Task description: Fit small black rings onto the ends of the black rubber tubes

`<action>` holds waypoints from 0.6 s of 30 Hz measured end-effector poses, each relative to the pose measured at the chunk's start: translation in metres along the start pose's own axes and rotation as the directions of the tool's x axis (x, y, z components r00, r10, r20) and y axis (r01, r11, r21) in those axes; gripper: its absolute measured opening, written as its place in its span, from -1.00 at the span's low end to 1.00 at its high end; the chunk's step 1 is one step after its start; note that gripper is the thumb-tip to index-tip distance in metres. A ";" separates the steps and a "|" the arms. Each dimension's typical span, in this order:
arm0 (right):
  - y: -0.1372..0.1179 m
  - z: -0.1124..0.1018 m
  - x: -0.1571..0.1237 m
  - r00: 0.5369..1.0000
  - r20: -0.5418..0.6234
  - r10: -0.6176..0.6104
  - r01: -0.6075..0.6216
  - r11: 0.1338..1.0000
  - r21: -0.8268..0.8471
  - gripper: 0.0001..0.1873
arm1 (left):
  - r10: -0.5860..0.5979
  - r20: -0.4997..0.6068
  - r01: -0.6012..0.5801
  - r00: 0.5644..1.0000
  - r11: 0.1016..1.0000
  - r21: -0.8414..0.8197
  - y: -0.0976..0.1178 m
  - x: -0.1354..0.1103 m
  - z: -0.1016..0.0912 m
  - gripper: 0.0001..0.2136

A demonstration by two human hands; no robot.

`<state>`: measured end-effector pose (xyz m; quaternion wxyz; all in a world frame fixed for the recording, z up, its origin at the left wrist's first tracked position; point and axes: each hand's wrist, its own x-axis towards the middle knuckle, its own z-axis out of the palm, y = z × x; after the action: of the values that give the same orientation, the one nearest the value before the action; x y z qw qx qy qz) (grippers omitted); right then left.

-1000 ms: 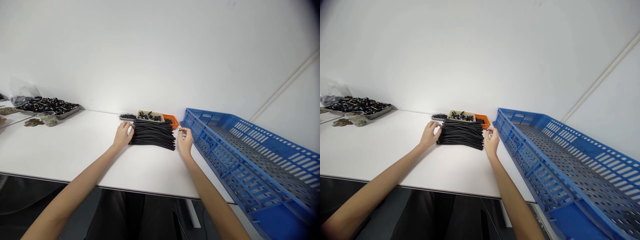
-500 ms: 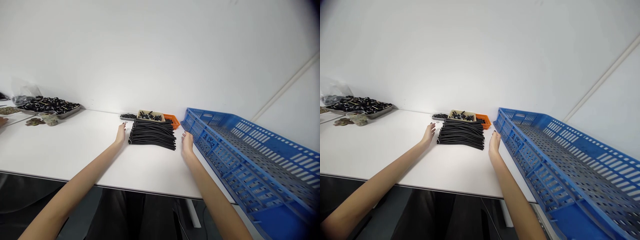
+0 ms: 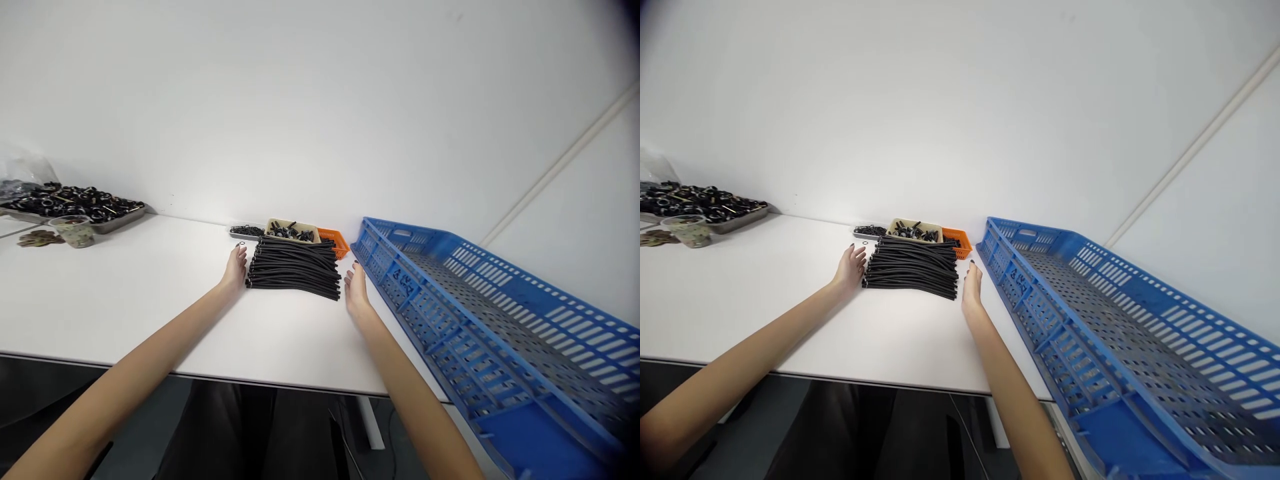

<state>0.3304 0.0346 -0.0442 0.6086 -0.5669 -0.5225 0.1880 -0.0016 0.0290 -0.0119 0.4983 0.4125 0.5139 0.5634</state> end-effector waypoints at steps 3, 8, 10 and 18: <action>-0.009 0.002 -0.005 0.971 -0.029 0.238 -0.236 0.970 0.067 -0.43 | -0.013 0.011 0.013 1.000 0.999 -0.030 0.005 -0.006 0.003 -0.32; -0.018 0.006 -0.010 0.937 -0.001 0.349 -0.346 0.928 0.138 -0.43 | -0.023 0.032 0.025 0.999 0.998 -0.064 0.010 -0.016 0.008 -0.36; -0.020 0.007 -0.011 0.945 0.020 0.326 -0.325 0.932 0.158 -0.45 | -0.020 0.053 0.023 0.998 0.998 -0.062 0.011 -0.017 0.009 -0.35; -0.031 0.008 -0.015 0.933 0.191 0.305 -0.334 0.931 0.146 -0.33 | -0.082 0.139 0.096 0.987 0.990 -0.101 0.018 -0.025 0.011 -0.28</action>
<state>0.3062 0.0174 -0.0249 0.5720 -0.5710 -0.4528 0.3766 0.0112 0.0062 0.0082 0.5778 0.3987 0.4662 0.5384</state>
